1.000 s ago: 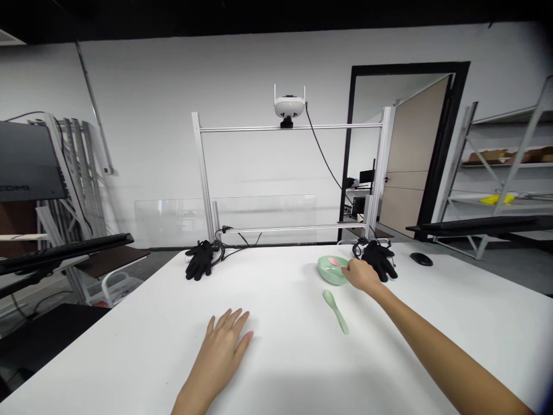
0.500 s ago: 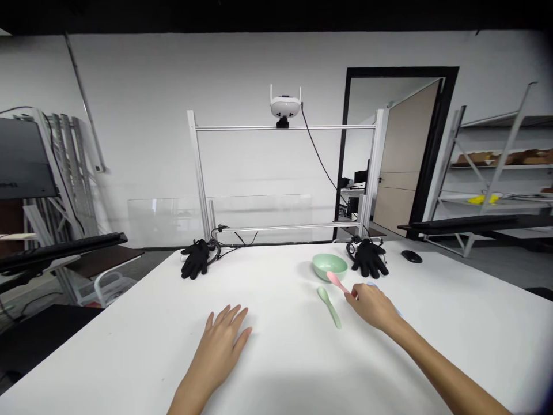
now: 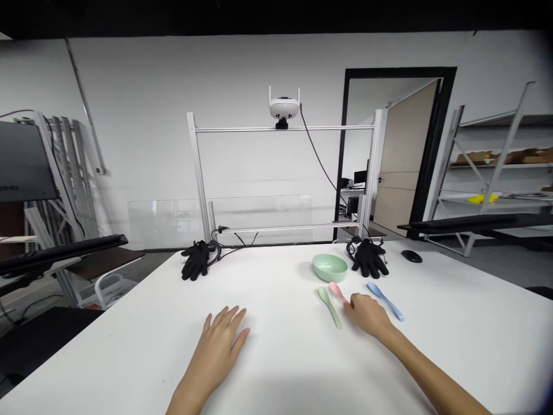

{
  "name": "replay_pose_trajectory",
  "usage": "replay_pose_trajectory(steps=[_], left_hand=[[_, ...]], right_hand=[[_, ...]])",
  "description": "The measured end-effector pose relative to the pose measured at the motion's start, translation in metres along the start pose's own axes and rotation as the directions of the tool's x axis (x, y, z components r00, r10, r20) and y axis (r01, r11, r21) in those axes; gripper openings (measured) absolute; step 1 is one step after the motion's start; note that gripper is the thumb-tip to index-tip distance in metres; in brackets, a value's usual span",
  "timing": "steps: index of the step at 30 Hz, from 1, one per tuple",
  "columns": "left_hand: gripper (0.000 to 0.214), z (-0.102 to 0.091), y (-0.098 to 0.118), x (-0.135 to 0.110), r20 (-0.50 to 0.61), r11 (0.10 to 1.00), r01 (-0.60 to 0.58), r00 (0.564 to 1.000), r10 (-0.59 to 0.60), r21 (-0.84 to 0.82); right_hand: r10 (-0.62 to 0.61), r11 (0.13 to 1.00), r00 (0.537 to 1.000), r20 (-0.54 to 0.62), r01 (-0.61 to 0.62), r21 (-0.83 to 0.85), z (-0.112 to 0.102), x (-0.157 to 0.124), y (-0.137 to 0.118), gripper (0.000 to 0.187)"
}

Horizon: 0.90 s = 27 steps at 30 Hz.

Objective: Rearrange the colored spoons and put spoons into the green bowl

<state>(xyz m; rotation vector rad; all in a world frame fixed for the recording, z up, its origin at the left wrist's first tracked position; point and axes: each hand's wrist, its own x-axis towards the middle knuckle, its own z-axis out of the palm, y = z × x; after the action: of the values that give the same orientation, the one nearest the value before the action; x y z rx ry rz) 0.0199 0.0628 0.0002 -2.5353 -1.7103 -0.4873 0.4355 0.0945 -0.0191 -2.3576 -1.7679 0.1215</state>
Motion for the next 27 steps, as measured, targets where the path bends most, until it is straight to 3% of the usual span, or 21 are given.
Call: replay_pose_trajectory(steps=[11, 27], left_hand=[[0.053, -0.002, 0.000, -0.002, -0.009, 1.000, -0.002, 1.000, 0.002, -0.003], [0.052, -0.001, 0.000, -0.002, 0.002, 1.000, 0.006, 1.000, -0.006, 0.010]], right_hand=[[0.011, 1.000, 1.000, 0.019, -0.011, 0.002, 0.017, 0.005, -0.006, 0.035], [0.008, 1.000, 1.000, 0.022, -0.007, -0.013, 0.018, 0.003, -0.008, 0.037]])
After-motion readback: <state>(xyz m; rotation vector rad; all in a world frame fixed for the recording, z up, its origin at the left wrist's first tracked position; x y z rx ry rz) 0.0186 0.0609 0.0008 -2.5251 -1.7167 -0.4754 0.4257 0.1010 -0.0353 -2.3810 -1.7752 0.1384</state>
